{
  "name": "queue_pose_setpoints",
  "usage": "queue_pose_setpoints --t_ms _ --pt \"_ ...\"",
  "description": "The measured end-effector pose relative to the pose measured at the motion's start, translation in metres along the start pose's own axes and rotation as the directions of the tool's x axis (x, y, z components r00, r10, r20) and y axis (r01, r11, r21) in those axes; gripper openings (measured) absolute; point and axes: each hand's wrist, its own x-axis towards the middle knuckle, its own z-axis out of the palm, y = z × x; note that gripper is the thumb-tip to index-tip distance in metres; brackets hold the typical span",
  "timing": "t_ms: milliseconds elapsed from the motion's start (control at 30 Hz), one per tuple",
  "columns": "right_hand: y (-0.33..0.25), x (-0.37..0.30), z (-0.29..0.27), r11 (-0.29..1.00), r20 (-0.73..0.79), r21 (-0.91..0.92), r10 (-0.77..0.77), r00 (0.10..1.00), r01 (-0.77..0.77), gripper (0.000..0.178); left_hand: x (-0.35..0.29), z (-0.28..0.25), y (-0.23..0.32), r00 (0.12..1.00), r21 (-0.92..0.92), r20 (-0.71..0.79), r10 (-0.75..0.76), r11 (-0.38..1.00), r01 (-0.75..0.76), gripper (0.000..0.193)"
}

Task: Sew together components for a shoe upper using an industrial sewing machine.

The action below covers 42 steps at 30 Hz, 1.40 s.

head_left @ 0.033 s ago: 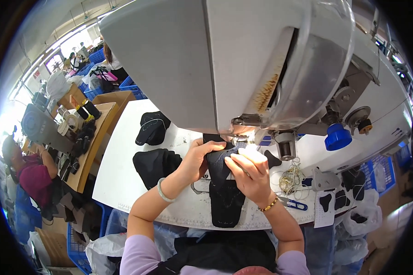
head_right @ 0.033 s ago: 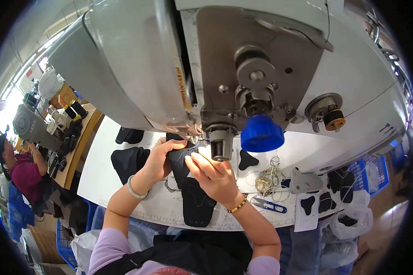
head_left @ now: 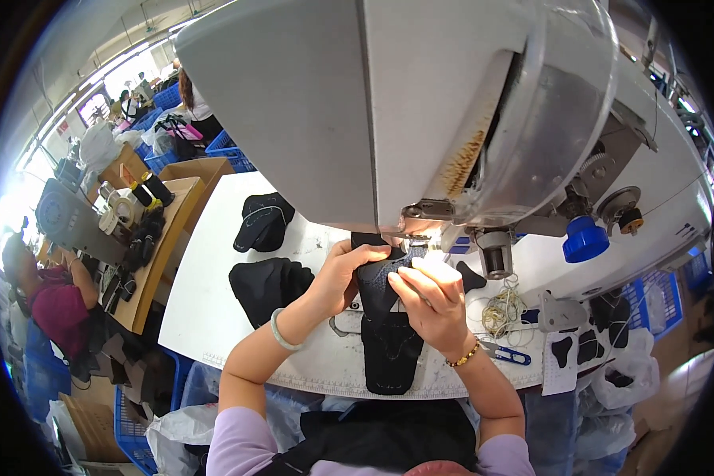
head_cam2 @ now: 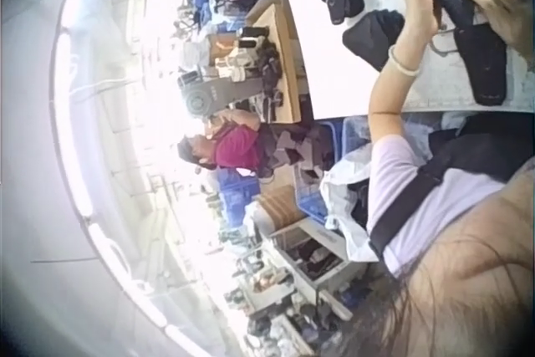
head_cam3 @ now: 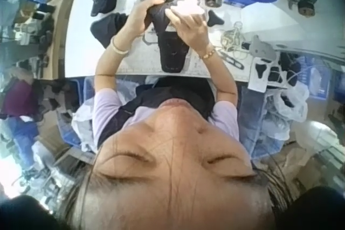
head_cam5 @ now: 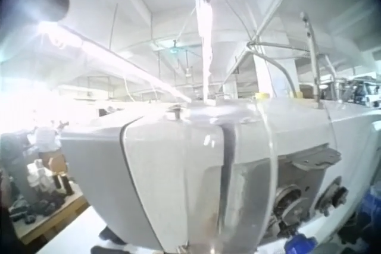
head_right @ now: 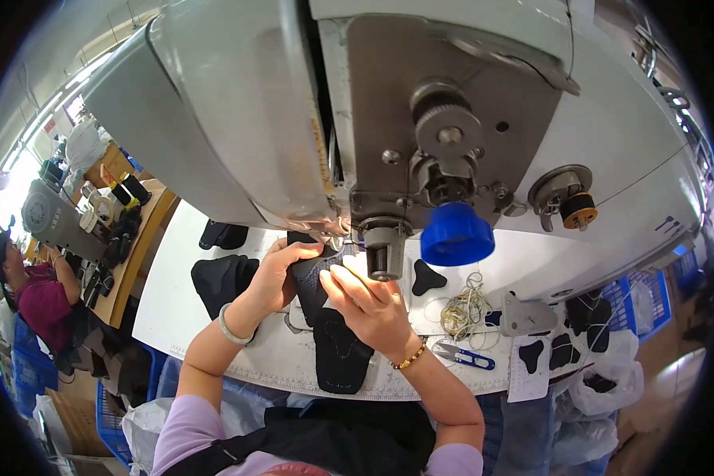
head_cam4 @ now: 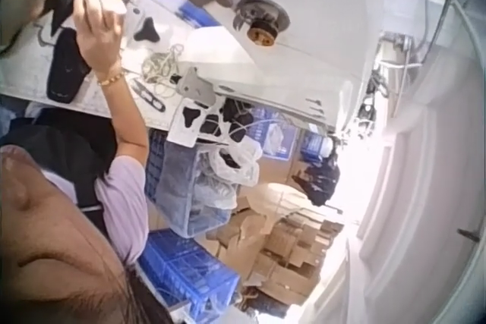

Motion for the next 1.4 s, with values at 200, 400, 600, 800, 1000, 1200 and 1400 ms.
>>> queue_pose_setpoints --t_ms 200,400,600,800,1000,1200,1400 --pt "0.004 0.0 -0.005 0.993 -0.012 0.107 0.057 0.998 -0.055 0.028 -0.007 0.009 -0.007 0.998 0.005 -0.063 -0.012 1.0 0.013 0.016" --pt "0.01 -0.005 -0.007 0.995 -0.028 0.099 0.033 0.999 -0.03 0.027 -0.014 0.013 -0.018 0.982 -0.074 -0.179 0.065 0.994 -0.079 0.015" --pt "0.025 -0.009 -0.014 0.979 -0.063 0.189 0.089 0.994 -0.076 0.023 -0.02 0.028 -0.031 0.951 -0.018 -0.161 0.264 0.963 -0.27 0.012" --pt "0.046 -0.019 -0.018 0.891 0.099 0.395 0.202 0.974 -0.225 0.021 -0.024 0.03 -0.037 0.932 0.134 -0.099 0.35 0.932 -0.336 0.012" --pt "0.061 -0.037 -0.015 0.642 0.253 0.622 0.377 0.891 -0.448 0.022 -0.033 0.045 -0.035 0.917 0.318 -0.08 0.391 0.882 -0.348 0.018" --pt "0.061 -0.039 -0.011 0.728 0.191 0.572 0.329 0.925 -0.378 0.026 -0.03 0.041 -0.034 0.922 0.35 -0.074 0.38 0.875 -0.333 0.019" --pt "0.057 -0.039 -0.014 0.725 0.245 0.531 0.364 0.899 -0.438 0.029 -0.02 0.039 -0.027 0.929 0.298 -0.083 0.361 0.898 -0.323 0.019"
